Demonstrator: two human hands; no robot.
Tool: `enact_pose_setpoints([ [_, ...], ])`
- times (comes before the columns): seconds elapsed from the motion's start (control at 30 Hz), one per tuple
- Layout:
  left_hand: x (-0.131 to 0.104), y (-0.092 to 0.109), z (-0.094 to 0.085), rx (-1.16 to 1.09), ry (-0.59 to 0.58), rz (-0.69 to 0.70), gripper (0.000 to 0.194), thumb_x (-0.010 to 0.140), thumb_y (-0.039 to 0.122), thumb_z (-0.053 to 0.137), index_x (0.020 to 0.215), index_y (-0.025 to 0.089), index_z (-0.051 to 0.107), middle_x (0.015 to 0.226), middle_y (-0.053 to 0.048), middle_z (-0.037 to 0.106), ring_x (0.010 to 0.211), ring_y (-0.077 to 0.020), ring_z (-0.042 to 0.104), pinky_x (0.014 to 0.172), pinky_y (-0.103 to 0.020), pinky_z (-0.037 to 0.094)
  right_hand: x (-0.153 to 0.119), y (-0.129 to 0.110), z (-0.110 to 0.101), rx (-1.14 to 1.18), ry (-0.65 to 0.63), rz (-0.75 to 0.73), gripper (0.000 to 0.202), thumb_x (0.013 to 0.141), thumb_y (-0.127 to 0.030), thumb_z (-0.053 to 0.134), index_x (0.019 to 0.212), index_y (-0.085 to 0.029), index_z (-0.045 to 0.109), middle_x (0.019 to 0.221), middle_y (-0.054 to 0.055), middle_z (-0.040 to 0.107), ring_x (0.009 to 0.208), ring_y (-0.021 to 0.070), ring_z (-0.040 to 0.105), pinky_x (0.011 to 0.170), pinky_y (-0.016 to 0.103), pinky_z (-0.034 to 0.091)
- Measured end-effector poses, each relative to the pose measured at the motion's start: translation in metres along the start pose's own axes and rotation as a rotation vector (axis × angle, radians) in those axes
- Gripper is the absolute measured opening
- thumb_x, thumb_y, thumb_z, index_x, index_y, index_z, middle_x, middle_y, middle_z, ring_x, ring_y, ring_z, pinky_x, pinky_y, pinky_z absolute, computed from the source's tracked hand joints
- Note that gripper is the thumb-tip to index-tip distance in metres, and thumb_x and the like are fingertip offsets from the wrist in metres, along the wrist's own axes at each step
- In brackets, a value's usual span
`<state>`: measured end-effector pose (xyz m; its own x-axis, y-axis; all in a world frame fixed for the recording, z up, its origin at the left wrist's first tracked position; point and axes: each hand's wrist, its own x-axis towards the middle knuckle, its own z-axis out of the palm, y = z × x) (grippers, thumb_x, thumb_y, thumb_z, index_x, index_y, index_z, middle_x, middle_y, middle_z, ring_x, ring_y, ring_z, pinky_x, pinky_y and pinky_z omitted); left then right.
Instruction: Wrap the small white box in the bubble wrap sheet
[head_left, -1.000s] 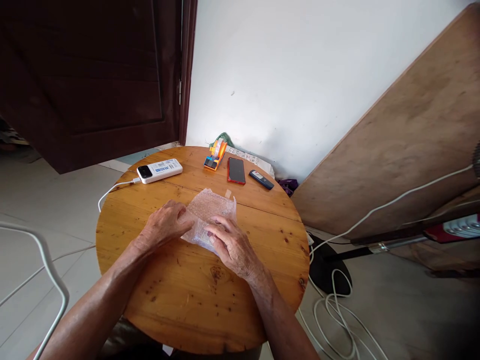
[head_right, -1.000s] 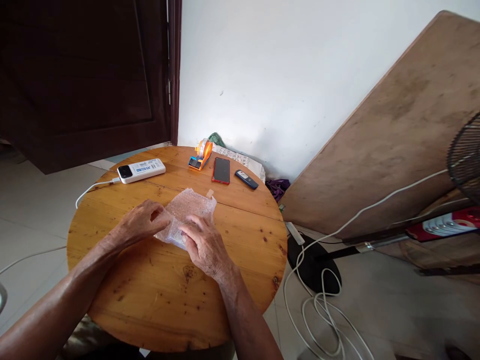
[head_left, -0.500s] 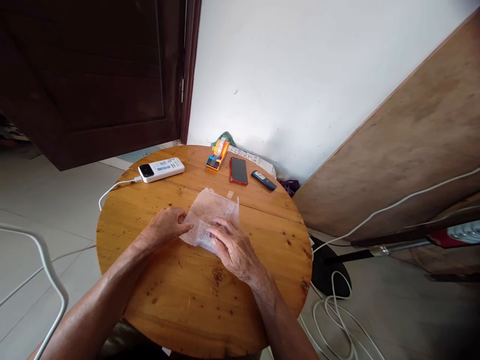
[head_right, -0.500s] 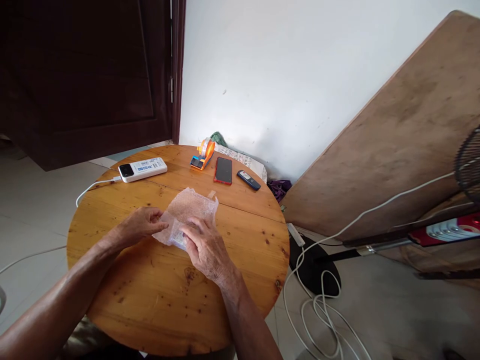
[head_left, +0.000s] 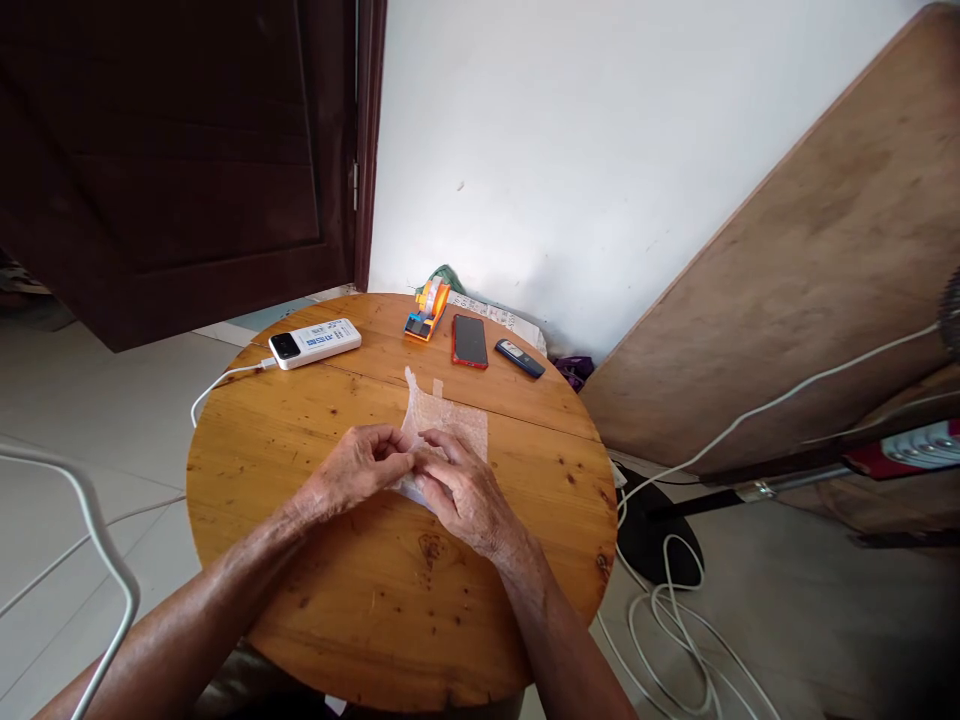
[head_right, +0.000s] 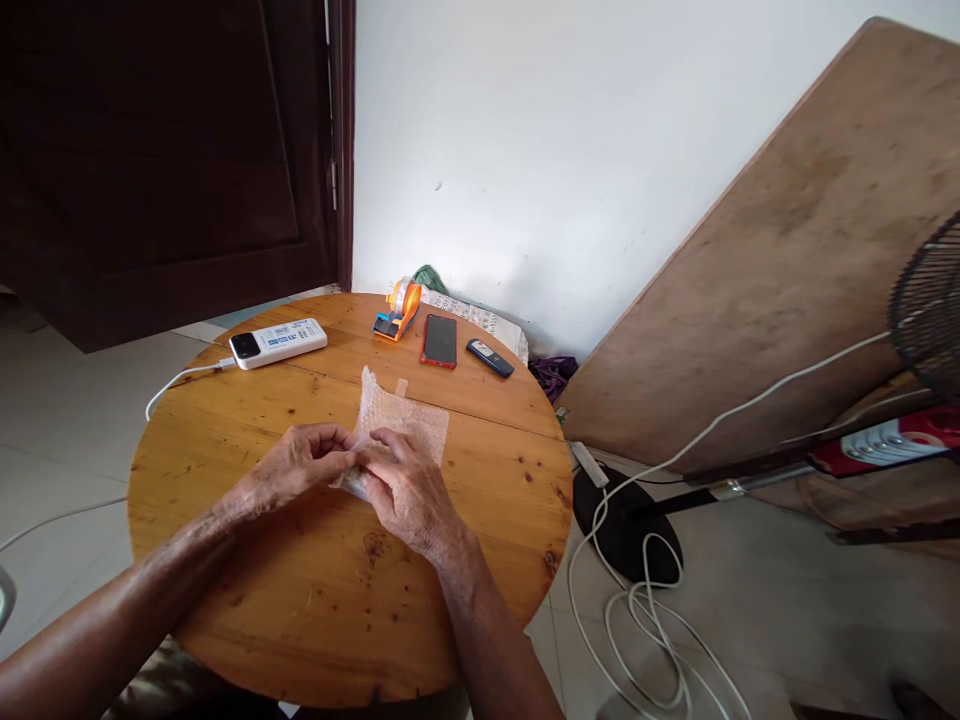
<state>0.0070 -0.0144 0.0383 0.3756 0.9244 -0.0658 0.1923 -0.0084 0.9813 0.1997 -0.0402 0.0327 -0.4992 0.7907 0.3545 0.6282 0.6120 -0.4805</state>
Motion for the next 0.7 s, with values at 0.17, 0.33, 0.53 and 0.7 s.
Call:
enact_pose_setpoints([
  [0.17, -0.005, 0.006, -0.007, -0.022, -0.106, 0.028, 0.026, 0.075, 0.027, 0.055, 0.091, 0.014, 0.072, 0.079, -0.002, 0.071, 0.072, -0.0156, 0.062, 0.065, -0.024, 0.047, -0.003, 0.006, 0.002, 0.077, 0.044, 0.008, 0.016, 0.087, -0.016, 0.057, 0.101, -0.020, 0.065, 0.133, 0.011, 0.054, 0.120, 0.0244, 0.055, 0.102, 0.041, 0.049],
  [0.33, -0.004, -0.004, 0.000, 0.127, -0.041, 0.078, 0.026, 0.080, 0.029, 0.055, 0.094, 0.015, 0.072, 0.074, 0.000, 0.068, 0.065, -0.0126, 0.057, 0.061, -0.022, 0.043, -0.002, 0.007, 0.004, 0.091, 0.060, 0.006, 0.028, 0.085, -0.015, 0.057, 0.112, -0.022, 0.060, 0.130, 0.012, 0.056, 0.122, 0.0253, 0.054, 0.104, 0.043, 0.047],
  [0.53, -0.004, -0.004, -0.002, 0.307, 0.095, 0.113, 0.028, 0.082, 0.041, 0.056, 0.084, 0.016, 0.068, 0.063, 0.003, 0.056, 0.057, -0.0105, 0.044, 0.054, -0.022, 0.035, -0.002, 0.007, 0.005, 0.089, 0.089, 0.061, 0.031, 0.083, -0.019, 0.061, 0.114, -0.023, 0.057, 0.129, 0.011, 0.057, 0.122, 0.0261, 0.053, 0.105, 0.045, 0.045],
  [0.7, 0.005, -0.004, -0.017, 0.429, 0.216, -0.028, 0.049, 0.077, 0.061, 0.054, 0.090, 0.015, 0.065, 0.076, -0.002, 0.063, 0.069, -0.0175, 0.054, 0.062, -0.027, 0.039, -0.002, 0.005, 0.003, 0.084, 0.059, 0.061, 0.029, 0.088, -0.021, 0.058, 0.117, -0.023, 0.058, 0.130, 0.010, 0.056, 0.122, 0.0237, 0.054, 0.105, 0.041, 0.045],
])
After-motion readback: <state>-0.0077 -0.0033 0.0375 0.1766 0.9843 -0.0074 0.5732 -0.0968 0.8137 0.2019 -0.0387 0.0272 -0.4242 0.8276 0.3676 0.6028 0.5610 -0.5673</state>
